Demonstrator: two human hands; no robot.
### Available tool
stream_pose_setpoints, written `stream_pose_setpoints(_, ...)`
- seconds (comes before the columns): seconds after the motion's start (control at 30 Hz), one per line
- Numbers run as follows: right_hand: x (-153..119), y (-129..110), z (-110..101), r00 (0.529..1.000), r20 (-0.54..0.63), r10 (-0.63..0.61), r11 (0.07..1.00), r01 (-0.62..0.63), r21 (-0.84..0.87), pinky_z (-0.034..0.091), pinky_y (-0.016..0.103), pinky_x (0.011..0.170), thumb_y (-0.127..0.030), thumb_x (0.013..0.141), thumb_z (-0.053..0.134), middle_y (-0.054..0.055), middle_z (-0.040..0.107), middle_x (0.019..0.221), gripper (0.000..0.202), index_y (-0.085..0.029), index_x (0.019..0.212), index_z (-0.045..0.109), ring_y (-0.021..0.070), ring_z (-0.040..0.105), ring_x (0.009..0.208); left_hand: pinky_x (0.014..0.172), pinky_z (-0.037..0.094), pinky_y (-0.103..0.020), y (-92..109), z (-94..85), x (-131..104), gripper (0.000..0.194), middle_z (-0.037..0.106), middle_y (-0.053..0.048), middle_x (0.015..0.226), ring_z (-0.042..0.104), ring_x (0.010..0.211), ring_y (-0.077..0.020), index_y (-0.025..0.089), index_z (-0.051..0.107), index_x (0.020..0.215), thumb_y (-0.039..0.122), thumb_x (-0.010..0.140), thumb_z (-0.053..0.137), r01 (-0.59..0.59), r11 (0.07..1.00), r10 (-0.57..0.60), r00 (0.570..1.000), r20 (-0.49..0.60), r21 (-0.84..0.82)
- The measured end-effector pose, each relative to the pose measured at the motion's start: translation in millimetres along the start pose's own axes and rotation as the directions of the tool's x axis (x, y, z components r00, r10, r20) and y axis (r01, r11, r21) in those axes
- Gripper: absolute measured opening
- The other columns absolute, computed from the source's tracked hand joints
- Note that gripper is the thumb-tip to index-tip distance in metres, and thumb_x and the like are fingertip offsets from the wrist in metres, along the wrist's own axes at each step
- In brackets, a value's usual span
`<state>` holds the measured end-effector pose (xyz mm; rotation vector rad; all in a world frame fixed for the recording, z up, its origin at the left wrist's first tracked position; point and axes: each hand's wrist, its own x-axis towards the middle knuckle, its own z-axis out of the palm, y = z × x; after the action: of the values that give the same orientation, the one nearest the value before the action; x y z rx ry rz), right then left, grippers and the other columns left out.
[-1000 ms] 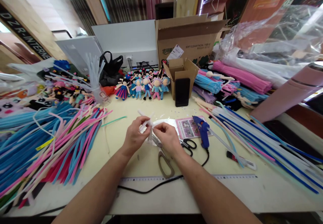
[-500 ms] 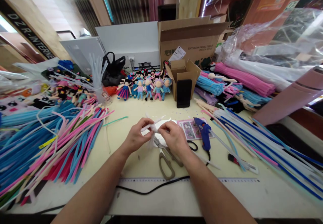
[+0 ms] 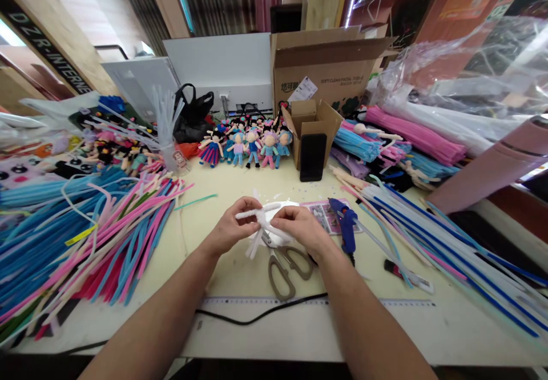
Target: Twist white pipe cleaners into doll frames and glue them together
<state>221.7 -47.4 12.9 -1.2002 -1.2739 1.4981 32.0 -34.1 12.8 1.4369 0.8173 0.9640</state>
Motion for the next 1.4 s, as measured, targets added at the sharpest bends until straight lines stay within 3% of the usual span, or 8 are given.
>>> stream_pose_setpoints(0.2,2.3,4.8,4.8,0.984,0.162,0.072,0.956,-0.114,0.269,0.035,0.023,0.048,-0.036,0.057,0.079,-0.002,0.059,0.054,0.027,-0.016,0.061,0.062,0.0098,0.048,0.047,0.06,0.043,-0.021,-2.4,3.4,-0.2,0.036,0.053,0.002,0.076,0.053,0.066,-0.0089,0.018,0.054,0.094,0.025,0.064,0.073,0.015,0.981,-0.016,1.0,-0.005,-0.194)
stream_pose_setpoints(0.37,5.6,13.7,20.3,0.983,0.172,0.063,0.901,-0.13,0.414,0.028,0.02,0.043,-0.033,0.057,0.08,-0.006,0.051,0.046,0.028,-0.018,0.061,0.057,0.0066,0.041,0.04,0.061,0.043,-0.021,-3.4,4.0,1.6,0.04,0.054,0.003,0.073,0.053,0.065,-0.0096,0.019,0.053,0.092,0.028,0.06,0.075,0.002,0.967,-0.028,0.994,-0.101,-0.253)
stream_pose_setpoints(0.53,5.4,16.9,37.0,0.986,0.121,0.11,0.839,-0.158,0.52,0.025,0.019,0.041,-0.034,0.056,0.081,-0.006,0.049,0.049,0.033,-0.017,0.066,0.055,0.0051,0.039,0.04,0.068,0.045,-0.022,-7.5,2.8,4.9,0.038,0.057,0.003,0.076,0.056,0.07,-0.0098,0.02,0.052,0.095,0.025,0.063,0.072,-0.054,0.977,0.007,0.976,-0.219,-0.208)
stream_pose_setpoints(0.7,6.7,17.3,41.8,0.984,0.063,0.165,0.816,-0.172,0.552,0.024,0.018,0.039,-0.029,0.051,0.084,-0.007,0.045,0.047,0.033,-0.015,0.063,0.057,0.004,0.037,0.04,0.07,0.048,-0.023,-8.8,3.7,7.4,0.033,0.059,0.0,0.083,0.059,0.074,-0.0106,0.018,0.052,0.095,0.022,0.066,0.068,-0.061,0.997,0.046,0.95,-0.31,-0.039)
stream_pose_setpoints(0.87,7.7,19.0,41.8,0.991,0.014,0.132,0.851,-0.12,0.51,0.023,0.019,0.038,-0.032,0.053,0.082,-0.006,0.046,0.042,0.031,-0.015,0.058,0.057,0.0044,0.036,0.038,0.071,0.048,-0.023,-11.5,-0.4,9.1,0.029,0.059,0.0,0.087,0.058,0.074,-0.0095,0.019,0.051,0.096,0.021,0.07,0.063,-0.1,0.984,0.144,0.934,-0.327,0.148)
stream_pose_setpoints(1.1,7.4,20.8,44.5,0.987,-0.078,0.143,0.895,-0.096,0.435,0.024,0.019,0.038,-0.037,0.054,0.082,-0.007,0.047,0.042,0.032,-0.014,0.067,0.063,0.0048,0.035,0.037,0.078,0.049,-0.025,-16.4,-4.6,8.3,0.027,0.06,0.0,0.091,0.06,0.08,-0.0108,0.02,0.052,0.099,0.016,0.073,0.059,-0.153,0.903,0.29,0.906,-0.308,0.401)
stream_pose_setpoints(1.27,7.0,19.0,41.3,0.988,-0.141,0.068,0.972,-0.034,0.231,0.022,0.021,0.04,-0.039,0.061,0.076,-0.007,0.045,0.041,0.028,-0.014,0.069,0.065,0.0059,0.034,0.038,0.078,0.048,-0.024,-15.3,-4.9,5.4,0.029,0.062,0.001,0.09,0.06,0.08,-0.0112,0.021,0.052,0.101,0.014,0.074,0.056,-0.167,0.833,0.337,0.91,-0.243,0.528)
stream_pose_setpoints(1.4,7.6,19.7,34.8,0.982,-0.18,-0.051,0.998,0.046,-0.032,0.03,0.024,0.046,-0.036,0.067,0.07,-0.004,0.054,0.052,0.019,-0.017,0.068,0.067,0.0088,0.04,0.046,0.076,0.048,-0.023,-11.8,-4.7,4.6,0.029,0.062,0.001,0.091,0.061,0.08,-0.0118,0.022,0.053,0.101,0.012,0.074,0.055,-0.17,0.772,0.345,0.921,-0.179,0.613)
